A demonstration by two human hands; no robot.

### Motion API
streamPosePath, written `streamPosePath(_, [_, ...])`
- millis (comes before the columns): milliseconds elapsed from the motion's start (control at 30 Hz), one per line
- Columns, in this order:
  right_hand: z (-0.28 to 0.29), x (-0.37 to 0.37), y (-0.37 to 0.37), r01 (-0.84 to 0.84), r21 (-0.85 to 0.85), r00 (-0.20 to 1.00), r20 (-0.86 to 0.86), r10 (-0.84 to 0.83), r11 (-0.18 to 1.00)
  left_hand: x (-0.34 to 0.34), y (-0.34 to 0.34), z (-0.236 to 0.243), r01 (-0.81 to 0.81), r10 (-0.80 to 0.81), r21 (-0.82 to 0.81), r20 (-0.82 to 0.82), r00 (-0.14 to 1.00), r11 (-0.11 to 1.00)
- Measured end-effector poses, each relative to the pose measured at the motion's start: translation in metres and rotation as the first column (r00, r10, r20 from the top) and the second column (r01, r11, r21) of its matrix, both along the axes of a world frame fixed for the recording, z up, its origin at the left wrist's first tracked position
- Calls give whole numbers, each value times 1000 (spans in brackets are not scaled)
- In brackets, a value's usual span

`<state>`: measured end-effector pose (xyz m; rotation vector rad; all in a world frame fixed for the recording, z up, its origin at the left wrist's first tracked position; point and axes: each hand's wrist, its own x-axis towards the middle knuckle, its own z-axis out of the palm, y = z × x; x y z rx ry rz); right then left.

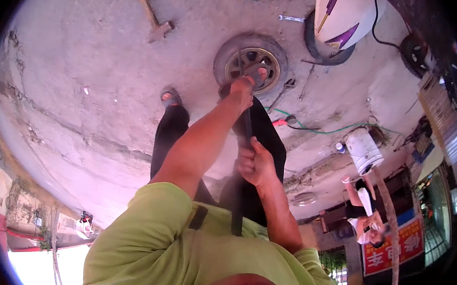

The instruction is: The person separates a tire and inner tube from a wheel rim using a hammer and a tire iron, then uses a long metal rod to pry the rim apart.

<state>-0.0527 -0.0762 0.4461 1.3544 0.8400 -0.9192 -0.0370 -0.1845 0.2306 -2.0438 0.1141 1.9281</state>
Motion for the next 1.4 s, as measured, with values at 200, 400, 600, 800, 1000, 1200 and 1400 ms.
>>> streamPosePath(200, [-10, -80, -15, -10, -37, 994, 107, 14, 999, -35, 10, -42, 110, -118, -169, -40, 992, 979])
streamPosePath(400, [-7, -96, -8, -50, -24, 993, 105, 52, 998, -32, 21, -33, -109, 89, -144, -139, 986, 984])
streamPosePath(600, [6, -72, -9, -34, -7, 996, 87, 35, 999, -21, 9, -11, -280, 280, -51, -8, 960, 959])
streamPosePath(800, [25, -81, -22, 113, -122, 993, 54, -107, 986, 49, -20, -60, -143, 118, -5, -532, 838, 990])
streamPosePath(1000, [12, -58, 7, -50, -13, 996, -70, 49, 999, 84, -54, -217, 706, -844, -682, 252, 473, 192])
streamPosePath(1200, [3, -14, 13, -199, 65, 965, -159, 207, 978, 93, -42, -261, 737, -882, -676, 346, 322, 4])
streamPosePath(1400, [7, 15, 1, -307, 72, 916, -248, 315, 949, 101, -43, -276, 715, -894, -699, 319, 316, 4])
